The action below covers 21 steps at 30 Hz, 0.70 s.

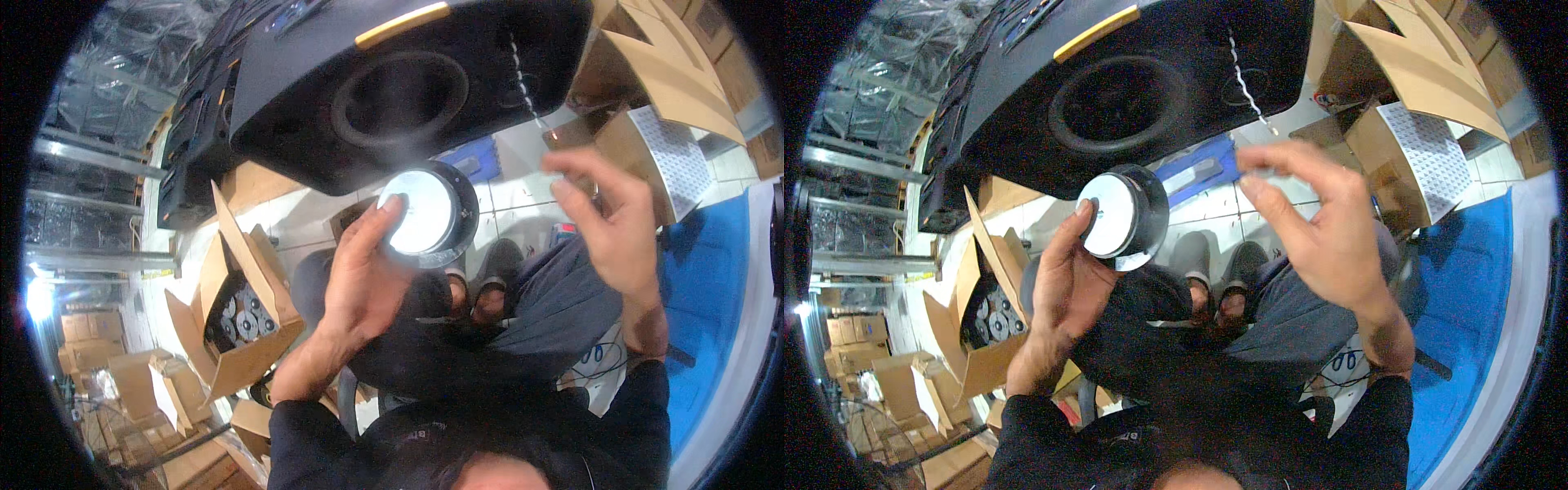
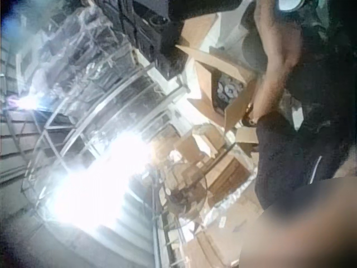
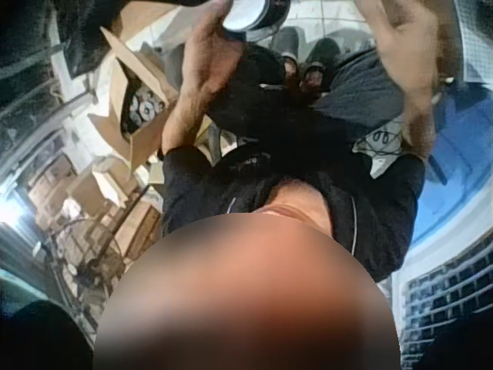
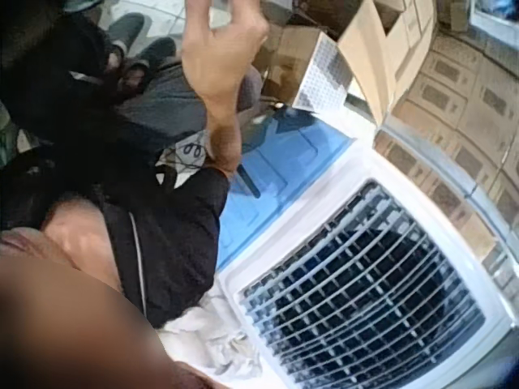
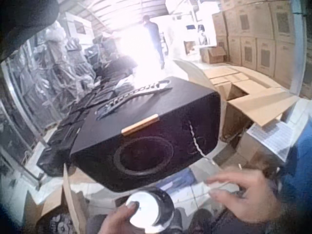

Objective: The person writes on a label sheet, applies a label to a speaker, and installs a circular component into the speaker using a power drill. The person also moves several speakers around the workspace.

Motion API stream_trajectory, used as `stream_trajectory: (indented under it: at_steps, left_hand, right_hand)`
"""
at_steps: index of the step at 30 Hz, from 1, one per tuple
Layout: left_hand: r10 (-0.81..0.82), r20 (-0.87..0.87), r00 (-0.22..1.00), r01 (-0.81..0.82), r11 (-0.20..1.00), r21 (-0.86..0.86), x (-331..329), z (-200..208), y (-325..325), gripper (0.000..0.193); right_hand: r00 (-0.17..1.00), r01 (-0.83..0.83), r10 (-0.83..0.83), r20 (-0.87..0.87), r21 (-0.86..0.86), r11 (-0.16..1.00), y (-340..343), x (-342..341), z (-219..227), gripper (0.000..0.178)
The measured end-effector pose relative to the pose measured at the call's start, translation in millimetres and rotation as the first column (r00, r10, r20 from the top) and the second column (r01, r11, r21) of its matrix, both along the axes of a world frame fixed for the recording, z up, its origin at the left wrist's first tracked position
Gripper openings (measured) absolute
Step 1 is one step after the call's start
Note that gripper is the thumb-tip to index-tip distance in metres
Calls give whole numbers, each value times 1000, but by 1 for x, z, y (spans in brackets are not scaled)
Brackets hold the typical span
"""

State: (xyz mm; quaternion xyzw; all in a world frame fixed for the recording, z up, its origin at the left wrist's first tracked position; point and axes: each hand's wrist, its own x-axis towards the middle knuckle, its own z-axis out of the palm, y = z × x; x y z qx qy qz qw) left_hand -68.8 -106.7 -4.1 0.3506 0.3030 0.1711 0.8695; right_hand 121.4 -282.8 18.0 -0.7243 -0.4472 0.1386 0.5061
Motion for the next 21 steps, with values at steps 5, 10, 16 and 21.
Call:
stream_trajectory:
  at_steps: [5,10,16,21]
  left_hand:
    - [22,27,999,-22,999,-24,-10,-21,-22,44]
    - [23,119,993,-21,1000,-13,-12,-27,-31,43]
    - [-10,168,986,12,1000,-9,-12,-37,-27,49]
    - [-10,200,980,22,998,-58,-12,-43,-27,50]
  right_hand:
    - [958,-86,87,-272,14,996,0,-27,-45,23]
    - [898,-209,181,-402,-28,978,1,-32,-59,21]
    - [862,-197,144,-486,-61,978,4,-29,-64,15]
    - [864,-179,137,-485,-41,983,4,-29,-68,15]
